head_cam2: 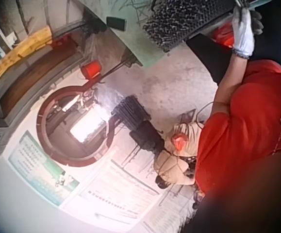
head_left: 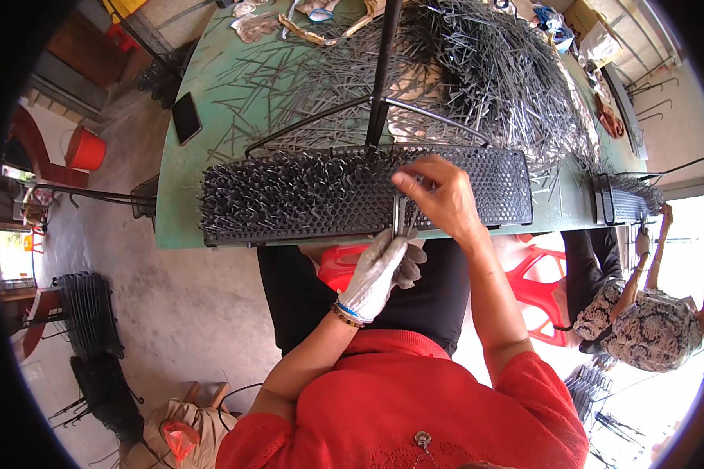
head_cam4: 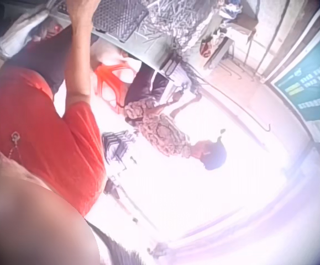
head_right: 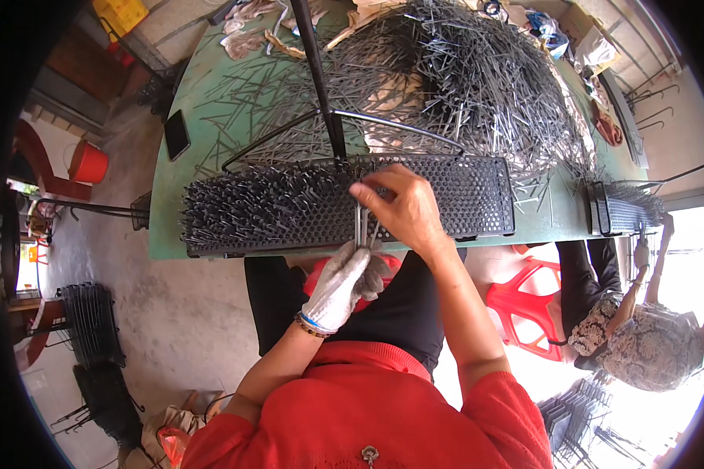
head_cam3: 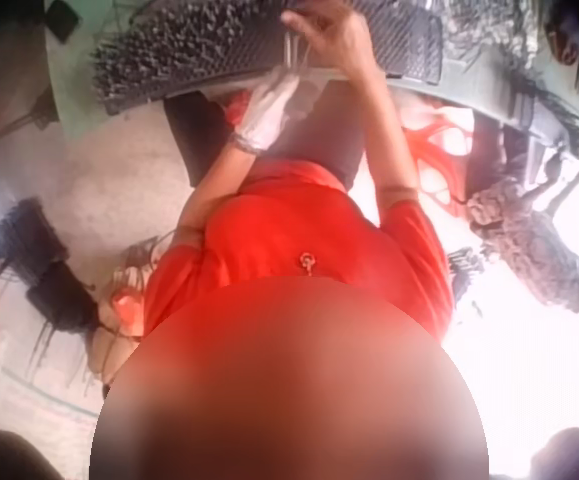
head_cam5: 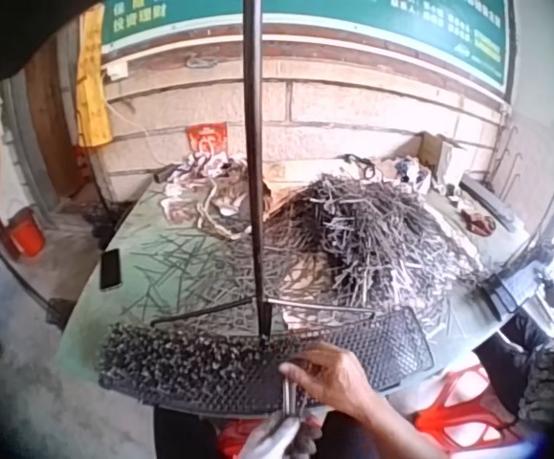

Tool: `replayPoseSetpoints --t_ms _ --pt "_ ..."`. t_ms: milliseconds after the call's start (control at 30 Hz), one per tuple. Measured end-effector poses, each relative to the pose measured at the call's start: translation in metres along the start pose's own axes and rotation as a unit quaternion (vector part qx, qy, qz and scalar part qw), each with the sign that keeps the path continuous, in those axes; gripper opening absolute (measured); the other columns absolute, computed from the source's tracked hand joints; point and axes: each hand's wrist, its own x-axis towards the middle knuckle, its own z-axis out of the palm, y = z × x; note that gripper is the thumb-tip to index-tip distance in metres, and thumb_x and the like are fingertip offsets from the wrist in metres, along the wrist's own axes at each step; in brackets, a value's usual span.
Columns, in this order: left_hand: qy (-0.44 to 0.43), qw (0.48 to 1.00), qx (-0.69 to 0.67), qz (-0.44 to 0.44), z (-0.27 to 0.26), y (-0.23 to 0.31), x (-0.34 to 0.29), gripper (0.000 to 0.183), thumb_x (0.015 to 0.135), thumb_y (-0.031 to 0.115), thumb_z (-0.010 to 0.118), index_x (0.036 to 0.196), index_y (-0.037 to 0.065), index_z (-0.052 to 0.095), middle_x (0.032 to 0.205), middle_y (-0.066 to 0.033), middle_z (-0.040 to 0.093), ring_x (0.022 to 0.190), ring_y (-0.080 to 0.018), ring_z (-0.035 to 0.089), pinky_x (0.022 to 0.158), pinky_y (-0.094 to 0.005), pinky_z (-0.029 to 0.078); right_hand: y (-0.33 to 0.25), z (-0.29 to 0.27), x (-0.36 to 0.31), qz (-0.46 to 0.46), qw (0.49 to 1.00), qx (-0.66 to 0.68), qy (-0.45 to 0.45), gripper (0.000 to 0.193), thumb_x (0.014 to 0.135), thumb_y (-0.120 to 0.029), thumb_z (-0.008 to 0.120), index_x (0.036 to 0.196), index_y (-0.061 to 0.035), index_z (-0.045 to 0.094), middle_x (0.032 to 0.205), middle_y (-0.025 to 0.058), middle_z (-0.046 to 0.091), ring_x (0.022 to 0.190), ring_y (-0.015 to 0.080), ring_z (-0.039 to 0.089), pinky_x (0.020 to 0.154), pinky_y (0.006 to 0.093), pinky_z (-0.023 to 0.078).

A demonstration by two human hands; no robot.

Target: Manually inserting thin metal wire bristles into a black perforated brush base plate.

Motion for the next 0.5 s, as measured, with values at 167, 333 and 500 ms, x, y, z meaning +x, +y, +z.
replayPoseSetpoints --t_ms 167,333,500 --pt "-0.019 0.999 0.05 0.011 0.005 0.001 0.002 0.024 0.1 0.022 0.045 0.115 0.004 0.051 0.088 -0.0061 0.065 0.064 -0.007 0.061 0.052 -0.0184 0.051 0.013 -0.007 -0.006 0.077 0.982 0.144 -0.096 0.023 0.083 -0.02 0.074 0.086 0.003 0.069 0.065 0.0026 0.059 0.06 0.0065 0.049 0.055 0.0246 0.042" --pt "-0.015 0.998 0.058 0.005 0.002 -0.004 0.003 0.022 0.1 0.021 0.046 0.112 0.004 0.052 0.088 -0.0066 0.065 0.063 -0.0075 0.061 0.052 -0.0186 0.051 0.007 -0.015 0.003 0.111 0.974 0.196 -0.011 0.024 0.087 -0.02 0.071 0.087 0.0033 0.069 0.068 0.0014 0.063 0.06 0.0055 0.05 0.053 0.0222 0.04" --pt "-0.011 0.999 0.015 -0.03 -0.006 -0.012 0.006 0.022 0.099 0.021 0.047 0.113 0.004 0.052 0.087 -0.008 0.066 0.063 -0.0097 0.063 0.05 -0.0197 0.052 0.011 -0.012 0.016 0.11 0.965 0.219 0.09 0.023 0.089 -0.02 0.068 0.089 0.003 0.068 0.071 0.001 0.064 0.059 0.0055 0.054 0.054 0.0194 0.043"
